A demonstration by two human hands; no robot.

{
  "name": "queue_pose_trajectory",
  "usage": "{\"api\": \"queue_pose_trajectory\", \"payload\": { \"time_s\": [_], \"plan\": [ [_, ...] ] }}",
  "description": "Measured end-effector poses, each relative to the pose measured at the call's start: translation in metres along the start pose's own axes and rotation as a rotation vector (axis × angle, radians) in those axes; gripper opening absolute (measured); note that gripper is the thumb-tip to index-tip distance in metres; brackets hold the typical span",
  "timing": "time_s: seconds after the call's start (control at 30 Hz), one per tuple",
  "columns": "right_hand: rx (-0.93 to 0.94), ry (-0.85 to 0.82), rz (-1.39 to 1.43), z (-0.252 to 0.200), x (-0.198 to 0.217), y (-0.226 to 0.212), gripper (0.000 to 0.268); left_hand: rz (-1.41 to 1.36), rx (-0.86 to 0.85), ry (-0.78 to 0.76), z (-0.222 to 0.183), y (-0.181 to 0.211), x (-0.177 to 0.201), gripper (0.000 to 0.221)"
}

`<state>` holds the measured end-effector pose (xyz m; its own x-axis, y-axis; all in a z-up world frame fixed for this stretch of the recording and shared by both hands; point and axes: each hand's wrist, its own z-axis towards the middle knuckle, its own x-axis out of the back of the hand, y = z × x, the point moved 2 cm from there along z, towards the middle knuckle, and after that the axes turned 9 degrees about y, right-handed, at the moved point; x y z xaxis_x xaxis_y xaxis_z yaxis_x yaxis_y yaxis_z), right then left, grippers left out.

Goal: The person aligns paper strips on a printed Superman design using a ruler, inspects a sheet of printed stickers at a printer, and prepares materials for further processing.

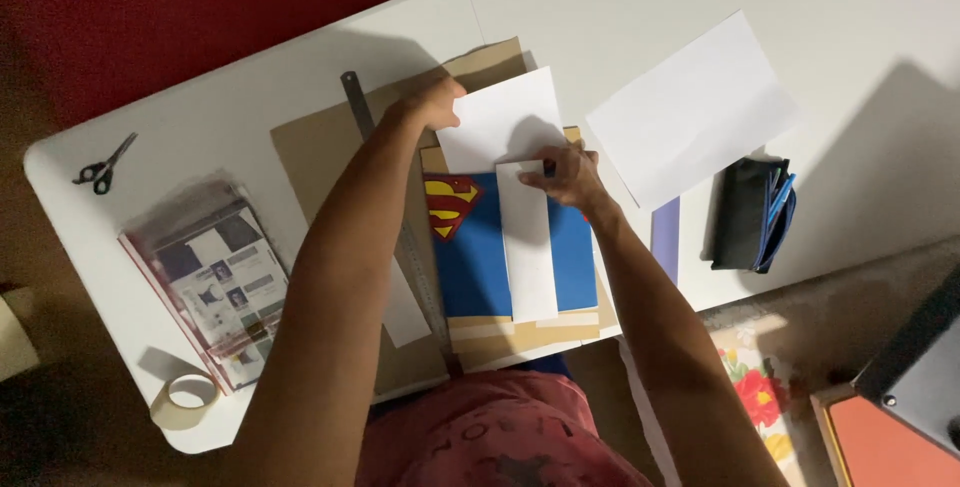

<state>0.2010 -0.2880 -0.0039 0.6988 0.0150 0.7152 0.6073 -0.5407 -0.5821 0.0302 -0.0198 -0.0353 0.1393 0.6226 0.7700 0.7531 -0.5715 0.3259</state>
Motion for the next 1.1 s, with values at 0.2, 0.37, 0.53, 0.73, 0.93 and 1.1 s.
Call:
{"api": "queue_pose_trajectory", "payload": {
  "time_s": [0.2, 0.37, 0.53, 0.73, 0.93, 1.1],
  "plan": [
    [0.083, 0.151, -0.065, -0.001, -0.03, 0.029, 0.052, -0.463, -0.096, 0.028, -0.041, 0.052, 0.032, 0.058],
    [0.114, 0.279, -0.001, -0.027, -0.023, 0.006, 0.05, -0.52, -0.073, -0.005, 0.017, 0.037, -0.022, 0.06],
    [0.107, 0.303, 0.027, -0.03, -0.037, 0.021, 0.043, -0.405, -0.024, 0.038, 0.02, 0.049, 0.004, 0.054],
    [0.142, 0.309, 0.146, -0.028, -0.027, 0.017, 0.046, -0.087, -0.114, -0.04, -0.007, 0.079, 0.042, 0.048],
    [0.16, 0.299, 0.239, -0.031, -0.019, 0.013, 0.044, -0.09, -0.173, -0.109, 0.048, 0.062, -0.022, 0.051],
    [0.133, 0.276, 0.24, -0.033, -0.018, 0.008, 0.045, 0.033, -0.238, -0.214, -0.006, 0.087, -0.003, 0.051]
  ]
}}
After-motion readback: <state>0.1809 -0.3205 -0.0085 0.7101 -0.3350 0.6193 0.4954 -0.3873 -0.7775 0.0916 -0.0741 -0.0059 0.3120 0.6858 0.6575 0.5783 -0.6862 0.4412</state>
